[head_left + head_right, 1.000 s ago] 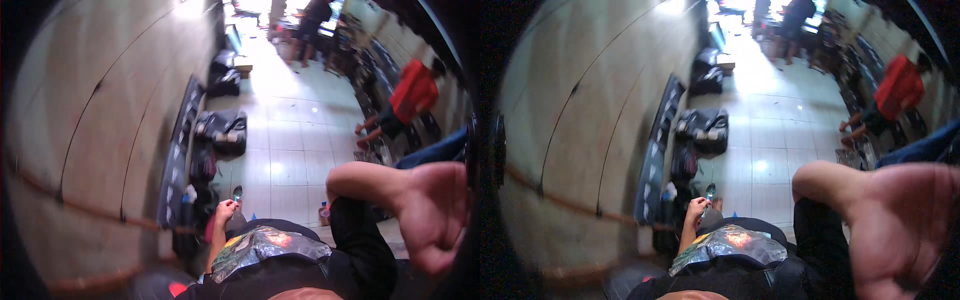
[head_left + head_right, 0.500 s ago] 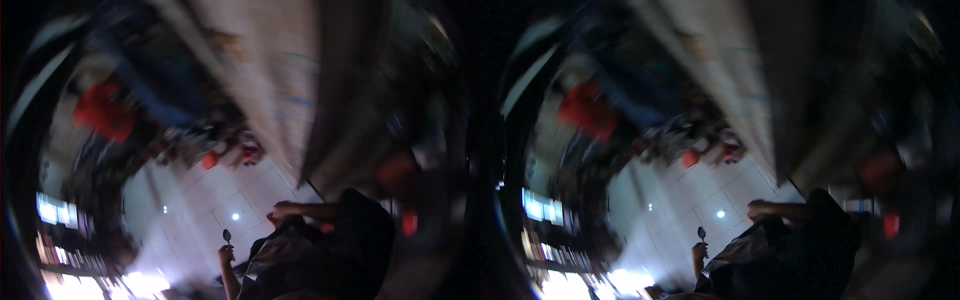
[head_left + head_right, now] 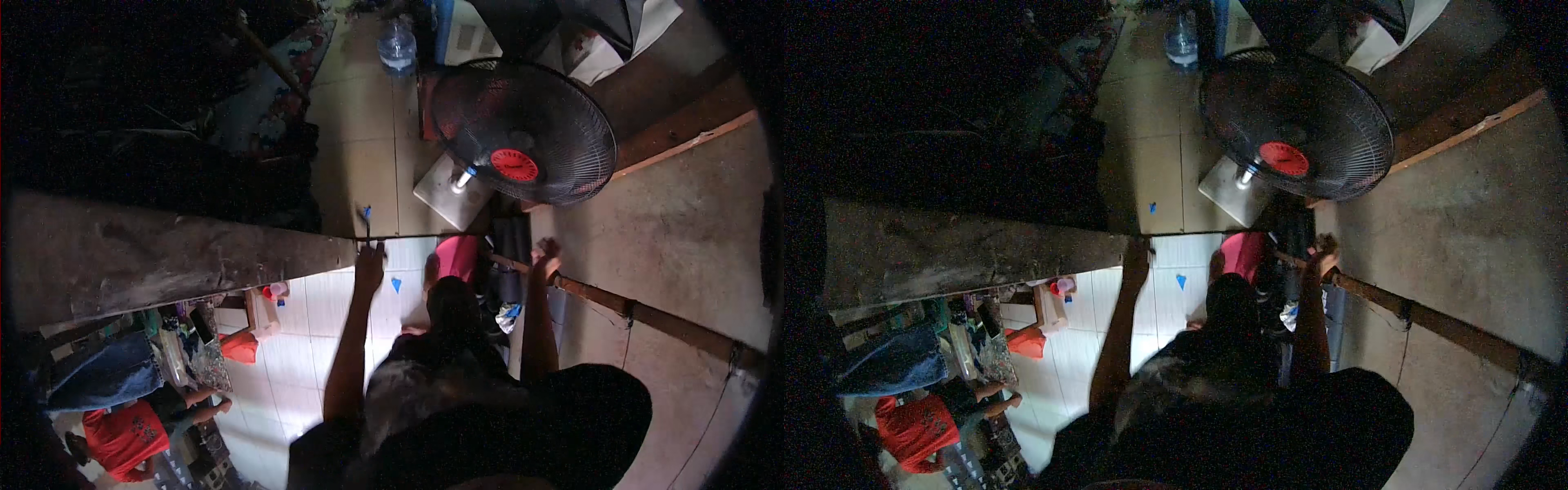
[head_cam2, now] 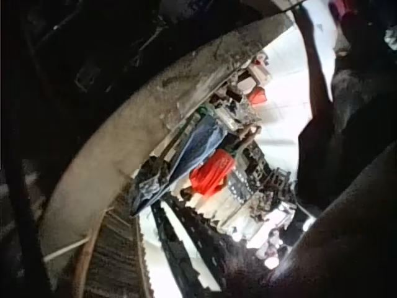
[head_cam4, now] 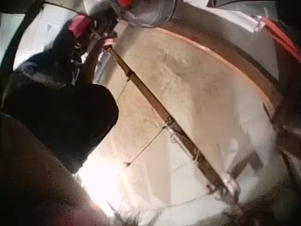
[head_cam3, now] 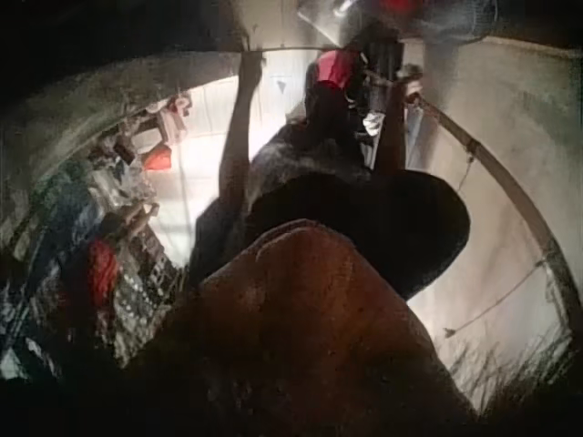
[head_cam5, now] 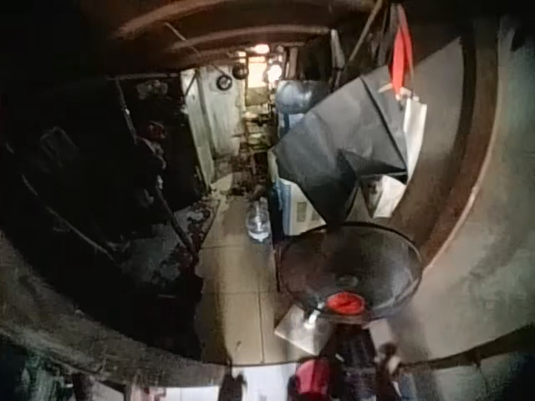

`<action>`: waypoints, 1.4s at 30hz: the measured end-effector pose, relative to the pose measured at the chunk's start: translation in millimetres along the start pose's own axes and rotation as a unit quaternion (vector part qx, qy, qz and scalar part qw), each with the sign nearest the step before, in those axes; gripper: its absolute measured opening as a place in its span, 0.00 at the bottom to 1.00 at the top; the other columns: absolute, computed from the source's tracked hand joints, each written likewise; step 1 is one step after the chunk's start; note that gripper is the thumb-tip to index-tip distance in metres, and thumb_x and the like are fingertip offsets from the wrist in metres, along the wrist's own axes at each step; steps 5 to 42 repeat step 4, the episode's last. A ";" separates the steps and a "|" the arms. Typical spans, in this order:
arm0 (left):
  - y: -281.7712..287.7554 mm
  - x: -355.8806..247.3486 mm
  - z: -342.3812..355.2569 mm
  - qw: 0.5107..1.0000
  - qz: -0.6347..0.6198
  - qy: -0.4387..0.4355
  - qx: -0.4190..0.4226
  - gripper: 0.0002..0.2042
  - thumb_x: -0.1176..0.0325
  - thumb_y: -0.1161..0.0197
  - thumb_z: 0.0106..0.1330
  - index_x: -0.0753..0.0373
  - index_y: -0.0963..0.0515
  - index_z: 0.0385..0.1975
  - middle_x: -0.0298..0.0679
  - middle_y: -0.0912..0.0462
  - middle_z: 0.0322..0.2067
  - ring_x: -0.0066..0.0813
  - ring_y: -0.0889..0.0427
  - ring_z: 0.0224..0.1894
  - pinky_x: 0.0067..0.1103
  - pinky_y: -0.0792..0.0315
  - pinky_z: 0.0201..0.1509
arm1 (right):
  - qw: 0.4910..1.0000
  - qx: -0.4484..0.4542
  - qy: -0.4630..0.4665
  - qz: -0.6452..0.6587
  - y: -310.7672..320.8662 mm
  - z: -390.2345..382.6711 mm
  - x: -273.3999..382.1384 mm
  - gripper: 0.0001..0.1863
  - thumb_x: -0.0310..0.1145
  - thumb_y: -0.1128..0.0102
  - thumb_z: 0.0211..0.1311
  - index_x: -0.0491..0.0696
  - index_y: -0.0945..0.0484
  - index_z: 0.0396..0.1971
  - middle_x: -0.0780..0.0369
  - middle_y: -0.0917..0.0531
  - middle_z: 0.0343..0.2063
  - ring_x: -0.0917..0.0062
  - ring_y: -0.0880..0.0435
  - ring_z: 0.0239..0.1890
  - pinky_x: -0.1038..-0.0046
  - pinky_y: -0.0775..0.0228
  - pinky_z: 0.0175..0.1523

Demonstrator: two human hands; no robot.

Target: The person applies a blue substance to a piece of clothing using a spoon while sitting on the floor.

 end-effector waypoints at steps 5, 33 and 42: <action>-87.6 -72.0 210.3 0.937 -0.296 0.188 0.015 0.19 0.54 0.39 0.60 0.65 0.30 0.40 0.35 0.25 0.34 0.23 0.29 0.36 0.22 0.35 0.41 | 0.990 -0.123 0.064 0.025 57.6 42.2 72.2 0.31 0.53 0.62 0.65 0.47 0.43 0.62 0.56 0.38 0.61 0.59 0.31 0.55 0.52 0.35 0.53; -87.6 -72.0 210.3 0.937 -0.296 0.188 0.015 0.19 0.54 0.39 0.60 0.65 0.30 0.40 0.35 0.25 0.34 0.23 0.29 0.36 0.22 0.35 0.41 | 0.990 -0.123 0.064 0.025 57.6 42.2 72.2 0.31 0.53 0.62 0.65 0.47 0.43 0.62 0.56 0.38 0.61 0.59 0.31 0.55 0.52 0.35 0.53; -87.6 -72.0 210.3 0.937 -0.296 0.188 0.015 0.19 0.54 0.39 0.60 0.65 0.30 0.40 0.35 0.25 0.34 0.23 0.29 0.36 0.22 0.35 0.41 | 0.990 -0.123 0.064 0.025 57.6 42.2 72.2 0.31 0.53 0.62 0.65 0.47 0.43 0.62 0.56 0.38 0.61 0.59 0.31 0.55 0.52 0.35 0.53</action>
Point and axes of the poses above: each hand's wrist, its own z-axis towards the middle knuckle, its own y-axis out of the back of the hand, x = y × z, the point moved 4 cm from there along z, towards the middle knuckle
